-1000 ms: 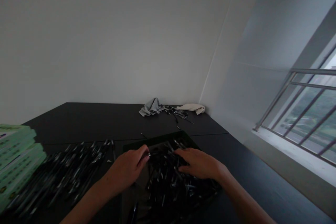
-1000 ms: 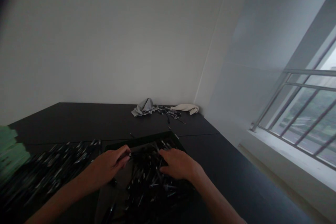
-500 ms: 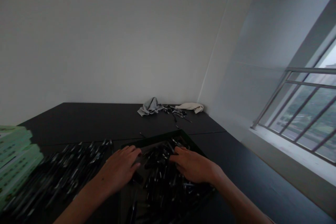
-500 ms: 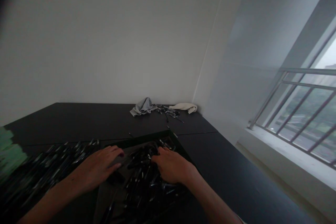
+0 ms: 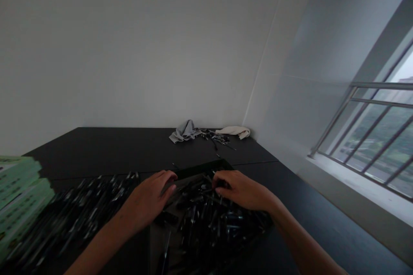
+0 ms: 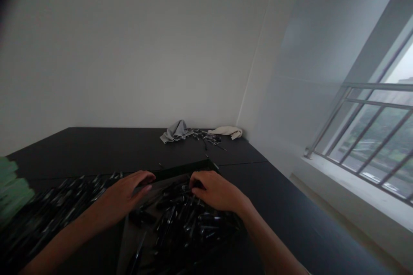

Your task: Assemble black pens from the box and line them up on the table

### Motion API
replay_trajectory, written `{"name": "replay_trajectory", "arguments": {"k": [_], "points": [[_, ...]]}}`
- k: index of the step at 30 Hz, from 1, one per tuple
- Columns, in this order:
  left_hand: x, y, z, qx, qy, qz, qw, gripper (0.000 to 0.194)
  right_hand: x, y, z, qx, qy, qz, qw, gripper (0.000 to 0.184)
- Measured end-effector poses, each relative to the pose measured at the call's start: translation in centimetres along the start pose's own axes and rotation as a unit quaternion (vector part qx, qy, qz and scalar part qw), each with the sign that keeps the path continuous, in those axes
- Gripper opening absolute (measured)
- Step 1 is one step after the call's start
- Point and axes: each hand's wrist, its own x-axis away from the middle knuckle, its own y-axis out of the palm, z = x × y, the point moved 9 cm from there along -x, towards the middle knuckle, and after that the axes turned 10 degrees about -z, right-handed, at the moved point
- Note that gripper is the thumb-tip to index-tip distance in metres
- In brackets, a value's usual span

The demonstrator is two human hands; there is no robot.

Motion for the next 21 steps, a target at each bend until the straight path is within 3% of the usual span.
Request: {"name": "replay_trajectory", "arguments": {"k": [2, 5, 7, 12, 18, 21], "points": [[-0.1, 0.1, -0.2, 0.001, -0.002, -0.001, 1.000, 0.028, 0.5, 0.4, 1.4, 0.020, 0.039, -0.026, 0.999, 0.036], [-0.2, 0.4, -0.4, 0.000, -0.004, -0.004, 1.000, 0.028, 1.1, 2.0, 3.2, 0.069, 0.101, -0.090, 0.988, 0.082], [-0.2, 0.7, -0.5, 0.000, -0.005, -0.007, 1.000, 0.027, 1.2, 3.2, 3.6, 0.099, 0.133, -0.114, 0.980, 0.093], [-0.3, 1.2, -0.4, 0.000, -0.003, -0.013, 1.000, 0.027, 0.0, 5.2, 2.5, 0.120, 0.180, -0.104, 0.971, 0.087], [-0.4, 1.6, -0.2, 0.009, -0.002, -0.030, 1.000, 0.027, -1.6, 6.1, -0.2, 0.025, 0.090, -0.098, 0.991, 0.047], [-0.4, 1.9, -0.3, 0.015, -0.003, -0.038, 0.999, 0.028, -1.8, 6.1, -1.5, -0.019, 0.039, -0.108, 0.993, 0.038]]}}
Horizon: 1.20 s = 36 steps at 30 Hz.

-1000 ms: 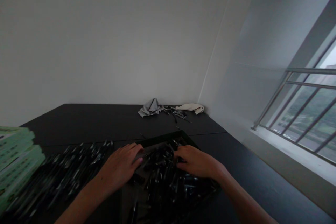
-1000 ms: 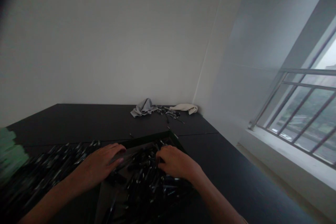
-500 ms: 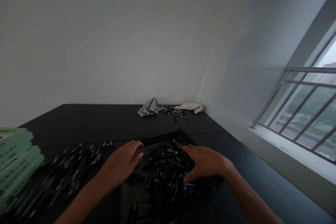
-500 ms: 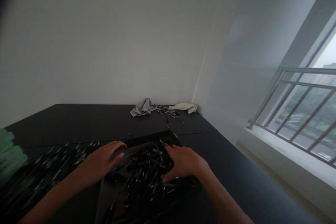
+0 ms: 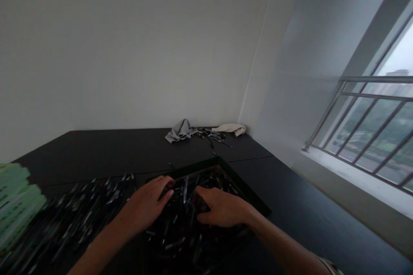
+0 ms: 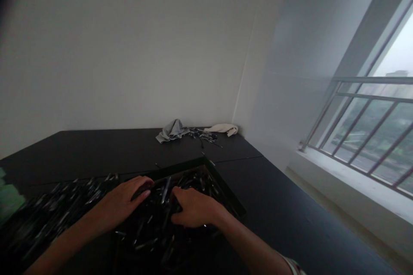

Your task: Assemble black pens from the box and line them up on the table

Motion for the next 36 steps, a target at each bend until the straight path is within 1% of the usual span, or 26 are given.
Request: {"name": "replay_trajectory", "arguments": {"k": [2, 4, 7, 9, 12, 14, 17, 20, 22, 25, 29, 34, 36], "points": [[0.0, 0.3, 0.0, 0.005, 0.002, -0.009, 1.000, 0.028, 0.2, -0.4, -0.7, -0.027, -0.040, 0.008, 0.999, 0.037], [0.0, 0.7, 0.0, 0.011, 0.006, -0.019, 1.000, 0.029, 0.7, -1.3, -0.7, -0.044, -0.060, 0.034, 0.997, 0.033], [0.1, 0.9, 0.1, 0.025, 0.010, -0.029, 0.999, 0.031, 1.4, -2.9, 0.2, -0.050, -0.047, 0.081, 0.994, 0.027], [0.2, 0.9, 0.3, 0.038, 0.014, -0.035, 0.999, 0.032, 1.7, -3.7, 0.7, -0.071, -0.047, 0.092, 0.992, 0.025], [0.2, 0.9, 0.6, 0.064, 0.019, -0.044, 0.997, 0.031, 1.8, -4.1, 1.2, -0.116, -0.056, 0.080, 0.988, 0.026], [0.2, 0.9, 0.9, 0.084, 0.020, -0.050, 0.995, 0.030, 1.7, -4.1, 1.2, -0.124, -0.061, 0.078, 0.987, 0.027], [0.2, 1.1, 1.7, 0.121, 0.034, -0.059, 0.990, 0.035, 1.7, -4.2, 0.6, -0.112, -0.081, 0.082, 0.987, 0.028], [0.3, 1.5, 2.8, 0.151, 0.063, -0.071, 0.984, 0.041, 1.8, -4.0, -0.2, -0.122, -0.108, 0.069, 0.984, 0.029], [0.4, 1.8, 3.5, 0.160, 0.082, -0.078, 0.981, 0.040, 1.8, -3.8, -0.8, -0.130, -0.126, 0.053, 0.982, 0.030], [0.6, 2.0, 4.4, 0.167, 0.095, -0.083, 0.978, 0.032, 2.0, -3.7, -1.5, -0.124, -0.149, 0.042, 0.980, 0.031], [0.6, 1.3, 4.5, 0.167, 0.089, -0.077, 0.979, 0.033, 2.1, -4.0, -1.5, -0.095, -0.152, 0.039, 0.983, 0.028], [0.5, -0.9, 3.3, 0.175, 0.084, -0.052, 0.979, 0.032, 2.8, -5.1, -0.3, -0.062, -0.137, 0.042, 0.988, 0.027], [0.5, -1.6, 2.6, 0.186, 0.081, -0.042, 0.978, 0.031, 2.9, -5.2, 0.5, -0.049, -0.126, 0.023, 0.991, 0.026]]}}
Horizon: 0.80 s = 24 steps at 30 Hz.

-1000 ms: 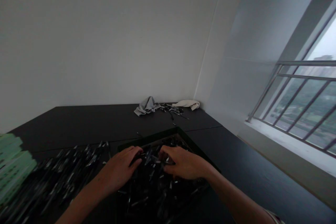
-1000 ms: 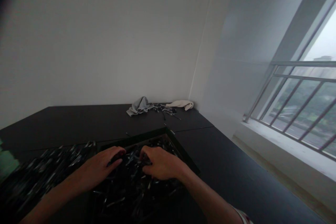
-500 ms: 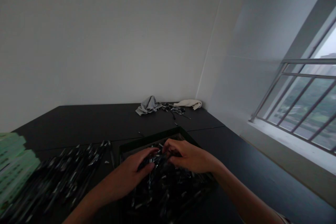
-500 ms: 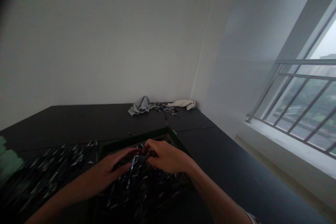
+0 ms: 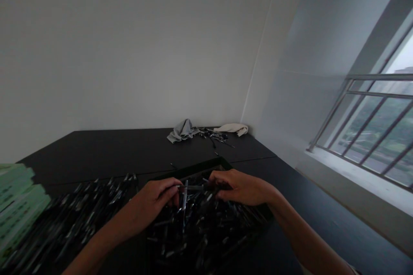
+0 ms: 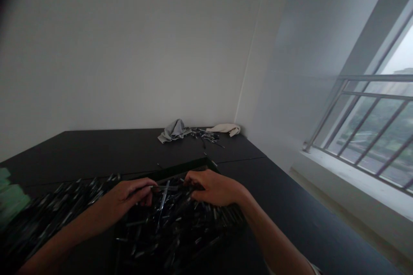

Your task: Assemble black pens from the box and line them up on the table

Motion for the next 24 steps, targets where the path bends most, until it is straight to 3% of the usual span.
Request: {"name": "replay_trajectory", "arguments": {"k": [5, 11, 14, 16, 18, 20, 22, 24], "points": [[-0.1, -1.0, -0.5, 0.033, 0.004, 0.029, 0.999, 0.029, 0.1, 0.4, 1.9, 0.065, 0.035, -0.038, 0.997, 0.023], [-0.1, -1.9, -1.1, 0.082, -0.008, 0.090, 0.992, 0.023, 0.8, 0.5, 2.9, 0.121, 0.075, -0.024, 0.990, 0.043], [0.2, -2.4, -1.5, 0.140, -0.022, 0.119, 0.983, 0.025, 1.6, 0.5, 2.5, 0.123, 0.068, -0.031, 0.990, 0.044], [0.5, -2.4, -1.7, 0.182, -0.036, 0.134, 0.973, 0.026, 2.0, -0.2, 1.9, 0.144, 0.075, 0.010, 0.987, 0.041], [0.7, -2.0, -1.7, 0.217, -0.049, 0.138, 0.965, 0.026, 2.2, -1.4, 0.6, 0.155, 0.075, 0.094, 0.981, 0.041], [0.8, -1.1, -1.4, 0.240, -0.054, 0.124, 0.961, 0.025, 1.9, -1.8, -1.0, 0.102, 0.043, 0.149, 0.983, 0.046], [0.7, -0.3, -0.9, 0.247, -0.050, 0.100, 0.963, 0.024, 1.0, -1.0, -2.6, -0.011, -0.017, 0.143, 0.990, 0.044], [0.6, 0.2, -0.3, 0.238, -0.042, 0.080, 0.967, 0.024, 0.3, -0.4, -3.7, -0.112, -0.060, 0.141, 0.982, 0.031]]}}
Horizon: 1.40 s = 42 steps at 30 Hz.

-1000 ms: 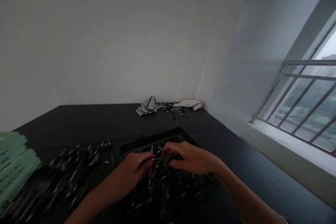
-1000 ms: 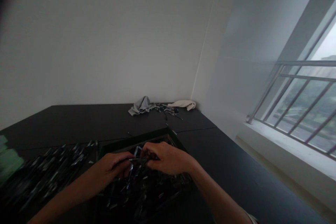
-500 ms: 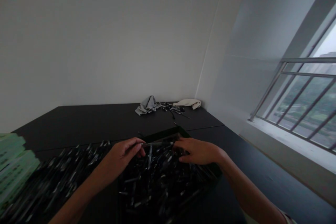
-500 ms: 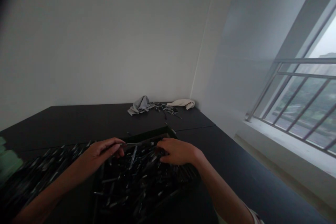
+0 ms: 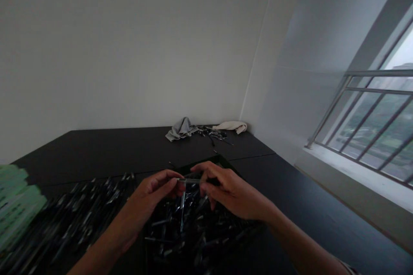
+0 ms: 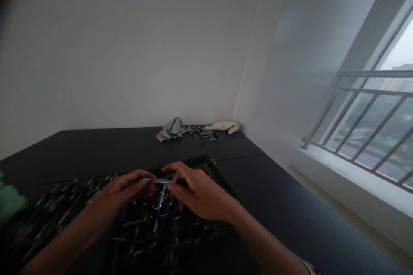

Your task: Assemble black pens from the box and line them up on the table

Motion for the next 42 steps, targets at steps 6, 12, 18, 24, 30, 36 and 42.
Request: {"name": "replay_trajectory", "arguments": {"k": [6, 12, 18, 24, 30, 36, 42], "points": [[0.3, 1.7, 1.8, -0.139, 0.043, -0.048, 0.988, 0.021, 0.1, 0.4, -0.3, -0.059, 0.018, 0.052, 0.997, 0.005], [1.4, 4.6, 2.6, -0.205, 0.085, -0.109, 0.969, 0.024, 0.1, 1.1, -0.6, -0.087, 0.013, -0.035, 0.995, 0.019], [0.5, 2.5, 2.1, -0.150, 0.086, -0.068, 0.983, 0.021, 0.0, -1.8, 3.0, 0.130, 0.057, 0.005, 0.990, 0.025], [-0.5, 1.1, 1.3, -0.090, 0.105, -0.012, 0.990, 0.026, 0.0, 5.0, 7.2, 0.323, 0.092, -0.229, 0.914, 0.049], [-0.4, -1.0, 1.0, -0.054, 0.101, 0.050, 0.992, 0.022, 0.0, 3.7, 8.7, 0.352, 0.178, -0.188, 0.899, 0.034], [-0.3, -1.9, 0.4, -0.026, 0.073, 0.078, 0.994, 0.022, 0.3, 0.6, 9.0, 0.363, 0.216, -0.141, 0.896, 0.033], [-0.6, -1.9, -0.6, 0.007, 0.030, 0.079, 0.996, 0.027, 0.4, -0.3, 9.7, 0.333, 0.212, -0.154, 0.906, 0.033]]}}
